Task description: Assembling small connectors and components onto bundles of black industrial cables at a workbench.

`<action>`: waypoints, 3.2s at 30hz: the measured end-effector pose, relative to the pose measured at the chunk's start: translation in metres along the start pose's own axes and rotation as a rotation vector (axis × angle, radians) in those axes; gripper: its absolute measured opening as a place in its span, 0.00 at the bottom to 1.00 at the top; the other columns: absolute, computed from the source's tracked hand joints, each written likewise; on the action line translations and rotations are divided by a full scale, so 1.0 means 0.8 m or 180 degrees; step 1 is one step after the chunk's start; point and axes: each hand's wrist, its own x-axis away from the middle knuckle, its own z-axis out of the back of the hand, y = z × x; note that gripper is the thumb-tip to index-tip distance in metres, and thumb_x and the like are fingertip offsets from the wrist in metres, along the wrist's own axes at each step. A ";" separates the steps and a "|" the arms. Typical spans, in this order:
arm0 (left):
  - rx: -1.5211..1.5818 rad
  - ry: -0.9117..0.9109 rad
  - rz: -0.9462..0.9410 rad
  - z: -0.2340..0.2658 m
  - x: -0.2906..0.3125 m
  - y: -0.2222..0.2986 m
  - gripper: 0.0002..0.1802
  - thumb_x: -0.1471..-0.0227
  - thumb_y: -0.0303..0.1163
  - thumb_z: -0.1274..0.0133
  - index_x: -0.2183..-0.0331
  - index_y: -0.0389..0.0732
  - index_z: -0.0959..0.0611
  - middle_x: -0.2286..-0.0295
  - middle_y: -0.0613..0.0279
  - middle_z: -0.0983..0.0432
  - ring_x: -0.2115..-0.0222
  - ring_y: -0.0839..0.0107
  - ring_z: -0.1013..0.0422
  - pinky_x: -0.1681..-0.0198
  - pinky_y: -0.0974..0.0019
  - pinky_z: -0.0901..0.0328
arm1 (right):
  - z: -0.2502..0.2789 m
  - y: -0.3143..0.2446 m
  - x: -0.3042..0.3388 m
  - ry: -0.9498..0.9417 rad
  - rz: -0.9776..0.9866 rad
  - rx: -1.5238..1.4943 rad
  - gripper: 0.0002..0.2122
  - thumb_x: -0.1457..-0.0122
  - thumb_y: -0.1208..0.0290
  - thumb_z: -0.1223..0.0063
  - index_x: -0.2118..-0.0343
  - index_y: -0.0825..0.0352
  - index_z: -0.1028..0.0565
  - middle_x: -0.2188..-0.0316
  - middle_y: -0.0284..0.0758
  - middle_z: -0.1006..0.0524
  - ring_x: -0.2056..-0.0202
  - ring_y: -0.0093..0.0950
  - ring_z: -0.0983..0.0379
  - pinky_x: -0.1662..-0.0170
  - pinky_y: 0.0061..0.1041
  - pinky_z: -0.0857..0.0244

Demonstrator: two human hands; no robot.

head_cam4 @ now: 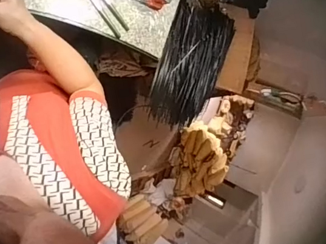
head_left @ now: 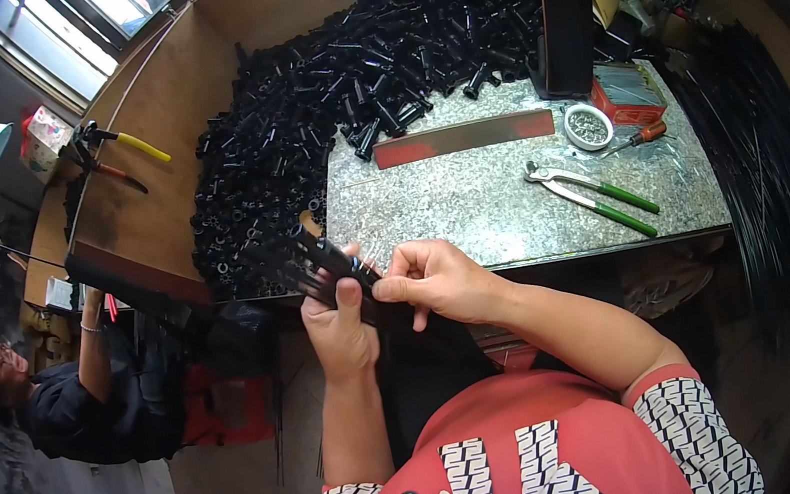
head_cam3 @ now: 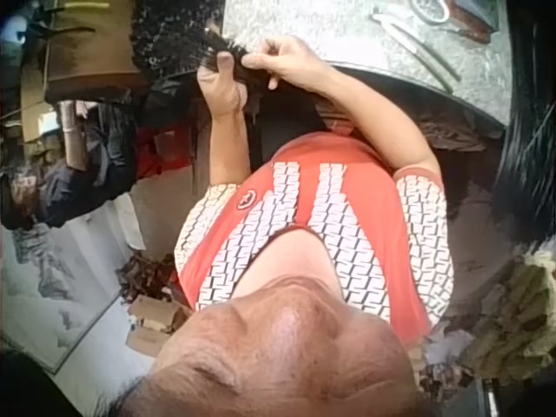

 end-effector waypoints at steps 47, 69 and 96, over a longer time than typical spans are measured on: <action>-0.1358 -0.0045 -0.0443 0.009 0.021 0.027 0.14 0.49 0.17 0.47 0.63 0.40 0.32 0.70 0.66 0.33 0.68 0.79 0.35 0.62 0.73 0.37 | -0.015 0.023 -0.021 -0.0173 0.0280 -0.0009 0.09 0.47 0.70 0.39 0.75 0.67 0.29 0.77 0.26 0.28 0.75 0.12 0.36 0.75 0.15 0.42; -0.1062 -0.0664 -0.0248 0.013 0.021 0.031 0.17 0.51 0.16 0.46 0.63 0.41 0.36 0.70 0.63 0.35 0.70 0.78 0.37 0.63 0.73 0.39 | -0.015 0.028 -0.001 -0.0347 0.0316 0.0140 0.09 0.41 0.67 0.44 0.67 0.67 0.30 0.73 0.25 0.29 0.70 0.13 0.36 0.67 0.14 0.41; -0.1271 -0.0062 -0.0754 0.000 0.037 0.014 0.12 0.50 0.16 0.49 0.70 0.38 0.35 0.74 0.62 0.33 0.73 0.78 0.35 0.67 0.74 0.38 | -0.038 0.050 0.010 -0.0495 0.0172 -0.1423 0.11 0.43 0.69 0.42 0.65 0.65 0.34 0.66 0.27 0.31 0.62 0.16 0.33 0.55 0.18 0.36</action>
